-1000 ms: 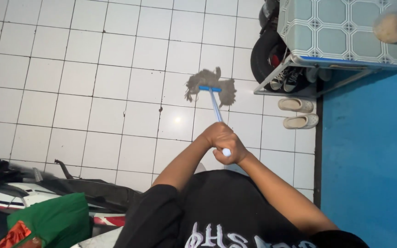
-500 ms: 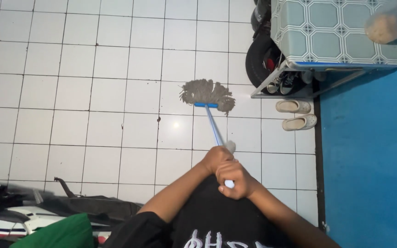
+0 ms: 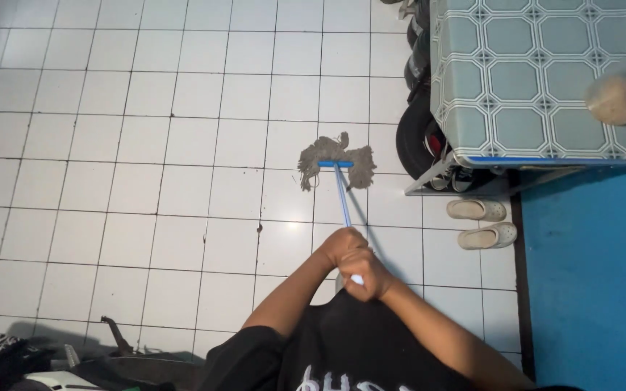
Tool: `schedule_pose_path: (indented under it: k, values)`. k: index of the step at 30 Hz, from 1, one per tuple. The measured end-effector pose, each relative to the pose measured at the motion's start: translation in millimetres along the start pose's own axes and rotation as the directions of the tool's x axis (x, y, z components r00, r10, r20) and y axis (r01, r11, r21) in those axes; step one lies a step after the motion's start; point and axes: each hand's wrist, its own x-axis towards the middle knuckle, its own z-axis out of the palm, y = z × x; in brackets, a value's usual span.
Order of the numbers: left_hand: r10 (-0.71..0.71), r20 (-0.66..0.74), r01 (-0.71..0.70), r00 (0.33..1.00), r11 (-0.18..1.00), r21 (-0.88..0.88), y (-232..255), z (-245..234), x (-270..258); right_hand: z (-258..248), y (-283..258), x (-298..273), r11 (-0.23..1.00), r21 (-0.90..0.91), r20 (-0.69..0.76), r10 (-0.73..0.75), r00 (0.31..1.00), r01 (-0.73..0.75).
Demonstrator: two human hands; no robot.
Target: The person is mopping the tiled floor in a bedroom using a flat mop.
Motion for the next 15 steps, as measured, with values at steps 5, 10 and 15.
schedule_pose_path:
  k: [5,10,15]
  values:
    - [0.006,-0.045,-0.007,0.999,1.000,-0.023,-12.1,-16.9,47.7,-50.9,27.1,20.8,0.994,0.061,0.029,0.091,0.995,-0.093]
    - [-0.082,-0.022,0.082,0.996,0.996,0.036,-4.8,-16.8,71.3,-85.6,27.7,35.0,0.984,0.176,0.056,-0.026,0.998,0.015]
    - [-0.196,-0.076,0.190,0.978,0.979,-0.077,-10.4,-28.2,79.2,-97.4,40.0,50.4,0.977,0.205,0.085,-0.079,0.993,0.060]
